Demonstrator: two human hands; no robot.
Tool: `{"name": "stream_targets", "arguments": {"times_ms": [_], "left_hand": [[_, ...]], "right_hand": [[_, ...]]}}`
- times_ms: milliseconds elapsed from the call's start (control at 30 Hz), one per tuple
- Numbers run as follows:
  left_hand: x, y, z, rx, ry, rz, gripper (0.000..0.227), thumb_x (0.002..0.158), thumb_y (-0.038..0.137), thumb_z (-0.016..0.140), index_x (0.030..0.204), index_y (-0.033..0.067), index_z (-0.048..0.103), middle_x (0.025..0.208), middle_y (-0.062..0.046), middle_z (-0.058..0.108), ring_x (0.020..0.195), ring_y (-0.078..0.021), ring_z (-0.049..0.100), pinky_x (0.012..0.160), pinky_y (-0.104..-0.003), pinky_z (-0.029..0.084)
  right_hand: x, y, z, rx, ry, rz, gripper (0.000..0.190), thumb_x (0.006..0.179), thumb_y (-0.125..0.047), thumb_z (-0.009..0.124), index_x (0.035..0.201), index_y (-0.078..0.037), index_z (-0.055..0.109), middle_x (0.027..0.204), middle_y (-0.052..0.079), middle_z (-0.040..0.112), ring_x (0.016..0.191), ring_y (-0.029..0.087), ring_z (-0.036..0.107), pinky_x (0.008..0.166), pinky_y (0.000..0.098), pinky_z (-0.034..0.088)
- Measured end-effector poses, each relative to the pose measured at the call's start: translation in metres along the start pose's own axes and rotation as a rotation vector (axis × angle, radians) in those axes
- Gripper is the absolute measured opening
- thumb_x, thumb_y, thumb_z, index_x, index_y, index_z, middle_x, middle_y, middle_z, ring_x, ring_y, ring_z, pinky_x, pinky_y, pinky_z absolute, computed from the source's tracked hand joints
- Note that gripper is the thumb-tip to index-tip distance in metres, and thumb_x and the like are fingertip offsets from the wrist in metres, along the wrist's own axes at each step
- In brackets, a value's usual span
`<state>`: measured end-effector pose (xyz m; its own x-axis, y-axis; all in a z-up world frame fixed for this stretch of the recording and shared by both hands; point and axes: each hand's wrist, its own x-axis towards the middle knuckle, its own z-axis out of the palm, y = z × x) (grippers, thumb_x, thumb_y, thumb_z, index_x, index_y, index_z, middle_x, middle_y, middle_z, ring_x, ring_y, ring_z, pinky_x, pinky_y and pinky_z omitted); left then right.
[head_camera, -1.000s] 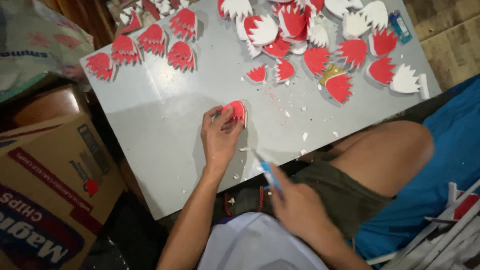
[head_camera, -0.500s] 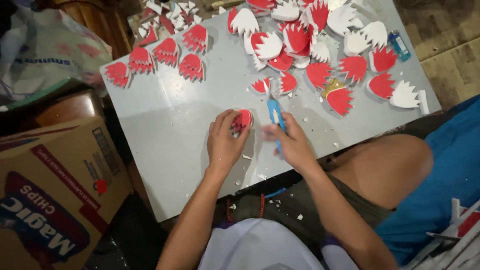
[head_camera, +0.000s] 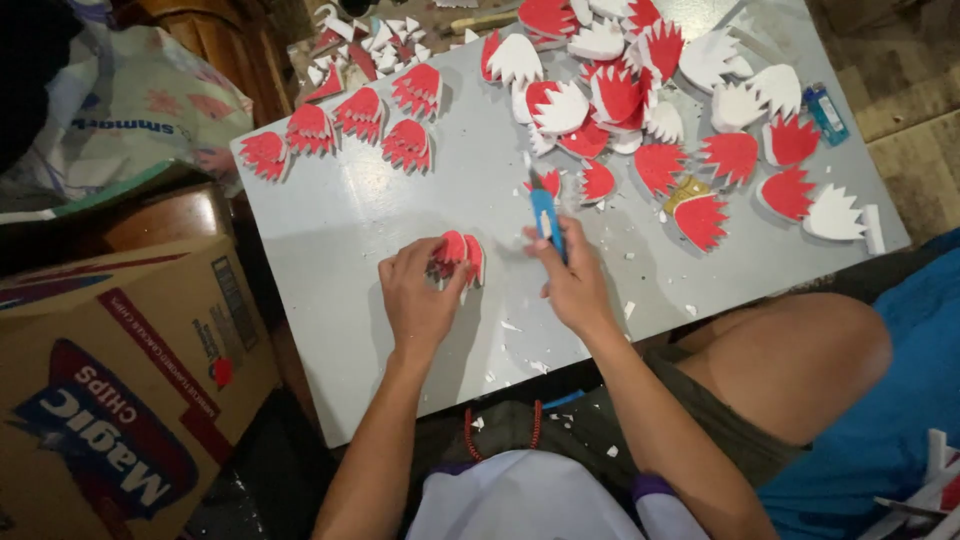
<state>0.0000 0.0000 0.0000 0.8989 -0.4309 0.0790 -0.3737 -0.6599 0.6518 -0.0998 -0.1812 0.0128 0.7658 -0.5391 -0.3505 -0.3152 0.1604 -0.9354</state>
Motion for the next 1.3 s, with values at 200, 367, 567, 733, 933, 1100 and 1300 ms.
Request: {"name": "stream_targets", "arguments": {"times_ms": [200,367,567,733,933,1100,1300], "left_hand": [[0.006,0.005,0.032,-0.044,0.07,0.28,0.05,0.077,0.034,0.09,0.119,0.0161,0.071,0.111,-0.003,0.073,0.108,-0.0271,0.063,0.107,-0.044,0.041],[0.006,0.004,0.065,0.035,0.089,0.381,0.043,0.078,0.04,0.087,0.117,0.0289,0.074,0.115,0.003,0.065,0.117,-0.0299,0.052,0.107,-0.052,0.038],[0.005,0.006,0.072,0.116,0.076,0.414,0.033,0.083,0.039,0.085,0.113,0.0284,0.075,0.118,0.004,0.064,0.12,-0.0289,0.051,0.11,-0.056,0.033],[0.004,0.008,0.069,0.124,0.023,0.372,0.029,0.088,0.037,0.081,0.115,0.0282,0.077,0.122,0.004,0.065,0.123,-0.0287,0.051,0.112,-0.059,0.032],[0.003,0.014,0.062,0.105,-0.03,0.317,0.026,0.093,0.032,0.077,0.118,0.027,0.077,0.122,0.004,0.067,0.125,-0.029,0.051,0.114,-0.06,0.029],[0.004,0.014,0.062,0.101,-0.065,0.293,0.025,0.094,0.03,0.075,0.119,0.0281,0.076,0.124,0.003,0.067,0.127,-0.0296,0.049,0.115,-0.061,0.027],[0.005,0.016,0.063,0.093,-0.114,0.236,0.02,0.099,0.029,0.07,0.118,0.0268,0.078,0.123,0.002,0.067,0.127,-0.0287,0.048,0.116,-0.06,0.024]], "right_hand": [[-0.011,-0.003,-0.002,-0.039,-0.042,0.138,0.031,0.102,-0.019,0.046,0.132,-0.016,0.049,0.098,0.016,0.075,0.07,0.026,0.074,0.043,0.0288,0.05],[-0.037,-0.013,-0.018,-0.44,0.012,0.136,0.052,0.099,-0.018,0.045,0.151,-0.015,0.037,0.09,0.014,0.076,0.076,0.031,0.073,0.06,0.0406,0.052],[-0.048,-0.003,-0.023,-0.656,-0.023,-0.067,0.061,0.095,-0.02,0.048,0.155,-0.015,0.041,0.135,0.028,0.06,0.116,0.052,0.059,0.095,0.06,0.049],[-0.047,0.017,-0.027,-0.716,-0.054,-0.026,0.06,0.095,-0.024,0.047,0.155,-0.026,0.042,0.134,0.022,0.063,0.117,0.048,0.061,0.097,0.0571,0.05],[-0.046,0.011,-0.029,-0.726,-0.065,-0.06,0.057,0.095,-0.022,0.047,0.153,-0.024,0.048,0.136,0.018,0.064,0.118,0.042,0.063,0.094,0.0519,0.052],[-0.046,0.008,-0.028,-0.75,-0.085,-0.065,0.057,0.096,-0.023,0.047,0.153,-0.024,0.047,0.131,0.019,0.066,0.114,0.044,0.064,0.092,0.0544,0.053],[-0.043,-0.003,-0.027,-0.802,-0.141,0.02,0.058,0.096,-0.025,0.044,0.154,-0.027,0.043,0.129,0.017,0.067,0.113,0.045,0.065,0.093,0.057,0.052]]}}
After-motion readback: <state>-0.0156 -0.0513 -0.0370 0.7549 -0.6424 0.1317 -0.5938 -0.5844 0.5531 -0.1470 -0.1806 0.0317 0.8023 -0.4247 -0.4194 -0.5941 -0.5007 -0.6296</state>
